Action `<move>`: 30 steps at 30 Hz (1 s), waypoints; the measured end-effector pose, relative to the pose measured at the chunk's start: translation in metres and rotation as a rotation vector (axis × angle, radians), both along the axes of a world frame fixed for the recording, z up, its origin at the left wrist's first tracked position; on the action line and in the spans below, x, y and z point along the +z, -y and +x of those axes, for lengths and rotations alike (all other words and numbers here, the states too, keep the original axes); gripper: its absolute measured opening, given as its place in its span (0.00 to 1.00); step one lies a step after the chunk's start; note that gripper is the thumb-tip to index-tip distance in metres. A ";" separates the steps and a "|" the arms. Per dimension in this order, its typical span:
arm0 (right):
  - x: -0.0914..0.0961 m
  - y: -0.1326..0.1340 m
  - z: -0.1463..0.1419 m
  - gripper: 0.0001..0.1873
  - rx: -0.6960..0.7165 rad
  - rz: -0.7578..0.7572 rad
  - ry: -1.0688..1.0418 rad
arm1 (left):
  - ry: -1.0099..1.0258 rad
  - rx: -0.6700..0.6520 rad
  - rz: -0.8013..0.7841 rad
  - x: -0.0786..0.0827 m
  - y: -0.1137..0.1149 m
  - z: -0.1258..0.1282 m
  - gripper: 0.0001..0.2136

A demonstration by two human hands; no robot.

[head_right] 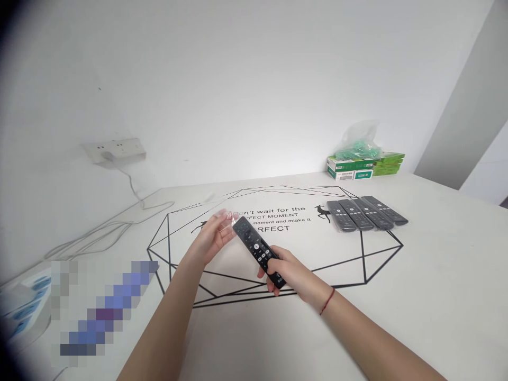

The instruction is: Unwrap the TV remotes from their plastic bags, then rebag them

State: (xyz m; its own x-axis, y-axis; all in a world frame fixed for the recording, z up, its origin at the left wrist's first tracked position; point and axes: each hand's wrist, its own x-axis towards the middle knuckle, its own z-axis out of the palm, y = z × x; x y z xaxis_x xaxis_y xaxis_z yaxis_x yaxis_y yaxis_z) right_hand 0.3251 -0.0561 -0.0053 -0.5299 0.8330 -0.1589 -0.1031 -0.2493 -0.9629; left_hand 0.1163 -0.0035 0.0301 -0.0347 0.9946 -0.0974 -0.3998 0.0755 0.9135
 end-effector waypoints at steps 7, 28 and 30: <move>0.005 0.002 0.000 0.11 0.013 0.004 -0.034 | -0.199 -0.252 -0.017 0.002 0.012 0.016 0.24; -0.001 -0.008 0.002 0.27 -0.013 0.289 0.081 | -0.085 -0.059 -0.087 -0.003 0.002 0.018 0.06; -0.001 -0.009 0.002 0.31 -0.085 0.349 0.139 | -0.116 -0.121 -0.079 -0.004 0.005 0.021 0.08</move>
